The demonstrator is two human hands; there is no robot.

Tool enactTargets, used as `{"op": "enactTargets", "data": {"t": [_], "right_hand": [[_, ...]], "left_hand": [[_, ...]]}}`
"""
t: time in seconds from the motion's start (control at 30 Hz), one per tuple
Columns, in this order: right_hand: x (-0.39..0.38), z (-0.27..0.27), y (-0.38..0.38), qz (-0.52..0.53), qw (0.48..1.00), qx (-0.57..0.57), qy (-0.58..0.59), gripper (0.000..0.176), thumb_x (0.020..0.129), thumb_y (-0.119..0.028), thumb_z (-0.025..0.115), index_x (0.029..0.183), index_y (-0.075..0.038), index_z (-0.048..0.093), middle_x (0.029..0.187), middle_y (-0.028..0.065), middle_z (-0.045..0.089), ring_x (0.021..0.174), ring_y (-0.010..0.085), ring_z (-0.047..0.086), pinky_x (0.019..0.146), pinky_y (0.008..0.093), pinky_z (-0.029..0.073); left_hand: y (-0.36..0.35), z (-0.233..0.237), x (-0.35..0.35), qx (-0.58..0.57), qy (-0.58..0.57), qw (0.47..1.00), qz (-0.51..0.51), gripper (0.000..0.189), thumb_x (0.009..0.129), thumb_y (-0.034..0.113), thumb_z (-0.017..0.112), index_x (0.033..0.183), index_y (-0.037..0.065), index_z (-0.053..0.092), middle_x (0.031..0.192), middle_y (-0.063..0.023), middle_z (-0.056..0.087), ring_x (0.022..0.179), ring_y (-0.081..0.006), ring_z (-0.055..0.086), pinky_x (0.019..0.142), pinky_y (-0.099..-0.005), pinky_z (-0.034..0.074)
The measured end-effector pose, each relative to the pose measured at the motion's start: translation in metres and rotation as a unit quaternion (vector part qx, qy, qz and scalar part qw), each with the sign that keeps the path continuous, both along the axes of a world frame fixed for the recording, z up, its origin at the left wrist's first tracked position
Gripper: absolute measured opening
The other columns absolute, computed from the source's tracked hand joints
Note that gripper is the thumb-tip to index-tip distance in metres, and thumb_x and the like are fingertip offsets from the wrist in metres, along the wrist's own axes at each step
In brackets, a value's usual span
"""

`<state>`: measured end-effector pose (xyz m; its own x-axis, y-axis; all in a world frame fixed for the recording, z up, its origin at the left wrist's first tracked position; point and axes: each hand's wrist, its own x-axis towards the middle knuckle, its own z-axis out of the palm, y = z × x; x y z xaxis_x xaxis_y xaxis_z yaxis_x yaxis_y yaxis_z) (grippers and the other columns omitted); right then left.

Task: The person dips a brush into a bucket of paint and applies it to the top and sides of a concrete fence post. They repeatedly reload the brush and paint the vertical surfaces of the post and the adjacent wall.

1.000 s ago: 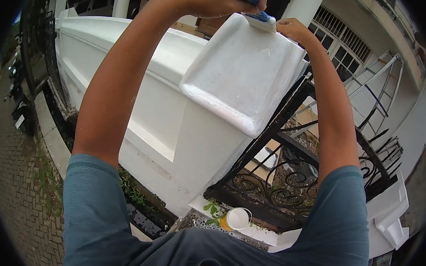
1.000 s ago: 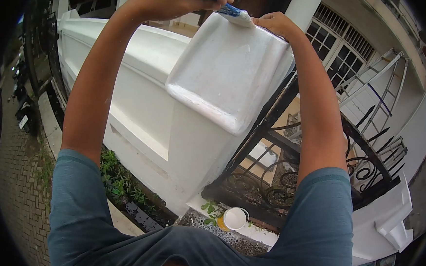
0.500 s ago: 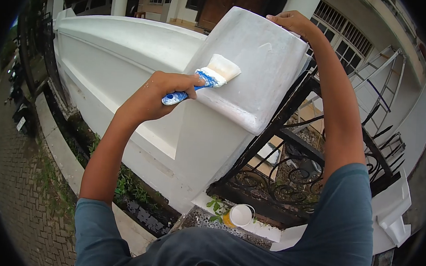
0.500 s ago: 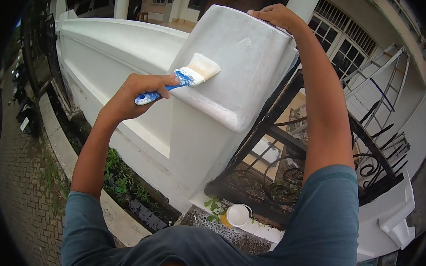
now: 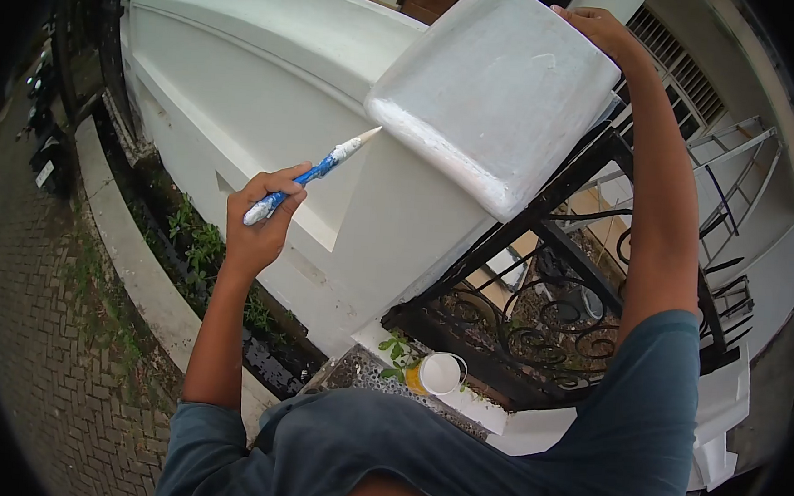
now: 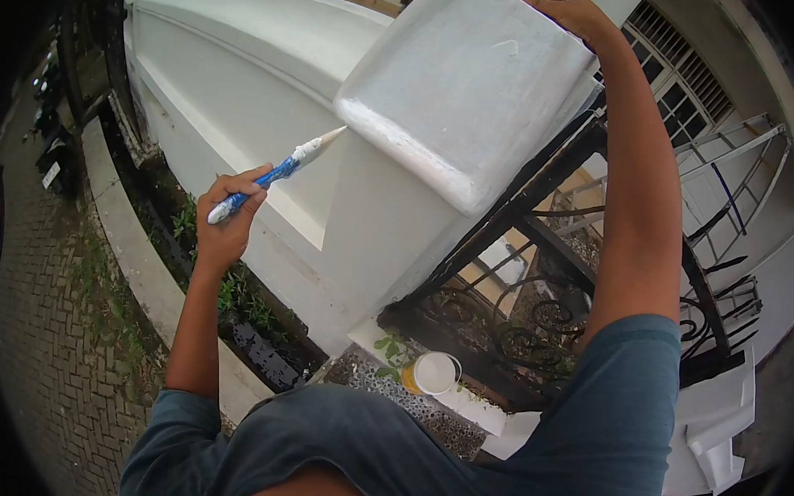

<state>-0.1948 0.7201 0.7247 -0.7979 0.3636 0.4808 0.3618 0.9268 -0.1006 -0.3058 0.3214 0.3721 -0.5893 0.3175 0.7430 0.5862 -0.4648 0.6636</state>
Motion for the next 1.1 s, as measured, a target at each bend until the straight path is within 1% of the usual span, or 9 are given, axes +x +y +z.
{"op": "enactTargets", "data": {"t": [0.17, 0.3, 0.4, 0.5, 0.63, 0.8, 0.87, 0.97, 1.1], "right_hand": [[-0.007, 0.011, 0.017, 0.021, 0.997, -0.073, -0.031, 0.060, 0.089, -0.053, 0.062, 0.118, -0.001, 0.067, 0.100, 0.0130, 0.071, 0.087, 0.0199, 0.068, 0.076, 0.0340, 0.055], [-0.014, 0.023, 0.039, 0.025, 0.988, -0.148, -0.045, 0.051, 0.094, -0.043, 0.060, 0.124, -0.002, 0.064, 0.106, 0.0099, 0.070, 0.091, 0.0160, 0.067, 0.077, 0.0304, 0.055], [-0.010, 0.028, 0.046, 0.007, 0.985, -0.167, -0.049, 0.046, 0.096, -0.036, 0.058, 0.128, -0.002, 0.062, 0.110, 0.0081, 0.069, 0.093, 0.0140, 0.066, 0.078, 0.0286, 0.055], [-0.010, 0.030, 0.046, -0.012, 0.983, -0.174, -0.055, 0.045, 0.096, -0.033, 0.058, 0.128, -0.003, 0.062, 0.111, 0.0077, 0.069, 0.093, 0.0143, 0.066, 0.078, 0.0287, 0.054], [-0.005, 0.028, 0.035, -0.013, 0.985, -0.167, -0.046, 0.045, 0.096, -0.033, 0.057, 0.128, -0.003, 0.062, 0.113, 0.0087, 0.069, 0.094, 0.0150, 0.067, 0.078, 0.0294, 0.055], [-0.008, 0.036, 0.054, -0.010, 0.982, -0.186, -0.045, 0.047, 0.094, -0.036, 0.063, 0.130, -0.005, 0.062, 0.111, 0.0113, 0.070, 0.092, 0.0171, 0.069, 0.075, 0.0306, 0.057], [-0.011, 0.039, 0.053, -0.026, 0.984, -0.173, -0.043, 0.046, 0.094, -0.035, 0.062, 0.130, -0.005, 0.062, 0.111, 0.0115, 0.070, 0.091, 0.0179, 0.069, 0.075, 0.0312, 0.057], [-0.009, 0.032, 0.031, -0.063, 0.984, -0.164, -0.010, 0.046, 0.095, -0.034, 0.062, 0.130, -0.004, 0.061, 0.111, 0.0119, 0.070, 0.092, 0.0186, 0.069, 0.076, 0.0317, 0.058], [-0.011, 0.037, 0.041, -0.041, 0.979, -0.196, -0.028, 0.046, 0.095, -0.033, 0.062, 0.128, -0.001, 0.061, 0.110, 0.0126, 0.070, 0.091, 0.0190, 0.069, 0.076, 0.0320, 0.057]], "left_hand": [[0.054, -0.052, 0.019, 0.152, -0.166, 0.967, 0.122, 0.004, 0.094, 0.003, 0.063, 0.096, 0.001, 0.060, 0.119, -0.0189, 0.067, 0.106, -0.0205, 0.065, 0.091, -0.0309, 0.052], [0.104, -0.069, 0.030, 0.164, -0.054, 0.966, 0.194, 0.005, 0.094, 0.004, 0.064, 0.094, 0.000, 0.063, 0.118, -0.0192, 0.066, 0.103, -0.0174, 0.065, 0.083, -0.0269, 0.053], [0.129, -0.052, 0.076, 0.202, -0.262, 0.943, 0.022, 0.005, 0.094, 0.004, 0.063, 0.096, 0.000, 0.060, 0.116, -0.0185, 0.066, 0.101, -0.0197, 0.065, 0.087, -0.0294, 0.055], [0.123, -0.041, 0.091, 0.329, -0.448, 0.818, -0.148, 0.010, 0.095, 0.003, 0.061, 0.102, 0.003, 0.053, 0.112, -0.0163, 0.063, 0.100, -0.0200, 0.064, 0.097, -0.0367, 0.054], [0.102, -0.053, 0.077, 0.344, -0.503, 0.779, -0.145, 0.017, 0.095, 0.005, 0.061, 0.107, 0.002, 0.048, 0.108, -0.0138, 0.060, 0.101, -0.0204, 0.064, 0.101, -0.0397, 0.053], [0.127, -0.039, 0.048, 0.408, -0.457, 0.789, -0.051, 0.015, 0.094, 0.004, 0.062, 0.103, 0.001, 0.050, 0.110, -0.0151, 0.062, 0.097, -0.0178, 0.064, 0.098, -0.0364, 0.055], [0.144, -0.046, 0.072, 0.292, -0.343, 0.892, 0.036, 0.011, 0.092, 0.002, 0.064, 0.097, 0.002, 0.054, 0.114, -0.0171, 0.064, 0.102, -0.0206, 0.065, 0.097, -0.0356, 0.054], [0.170, -0.074, 0.115, 0.176, -0.091, 0.970, 0.138, 0.013, 0.081, -0.004, 0.068, 0.089, 0.003, 0.063, 0.123, -0.0182, 0.064, 0.116, -0.0294, 0.062, 0.097, -0.0372, 0.052], [0.170, -0.093, 0.164, 0.115, -0.010, 0.993, 0.039, 0.027, 0.068, -0.010, 0.069, 0.090, 0.004, 0.065, 0.129, -0.0148, 0.062, 0.125, -0.0338, 0.056, 0.102, -0.0411, 0.049]]}}
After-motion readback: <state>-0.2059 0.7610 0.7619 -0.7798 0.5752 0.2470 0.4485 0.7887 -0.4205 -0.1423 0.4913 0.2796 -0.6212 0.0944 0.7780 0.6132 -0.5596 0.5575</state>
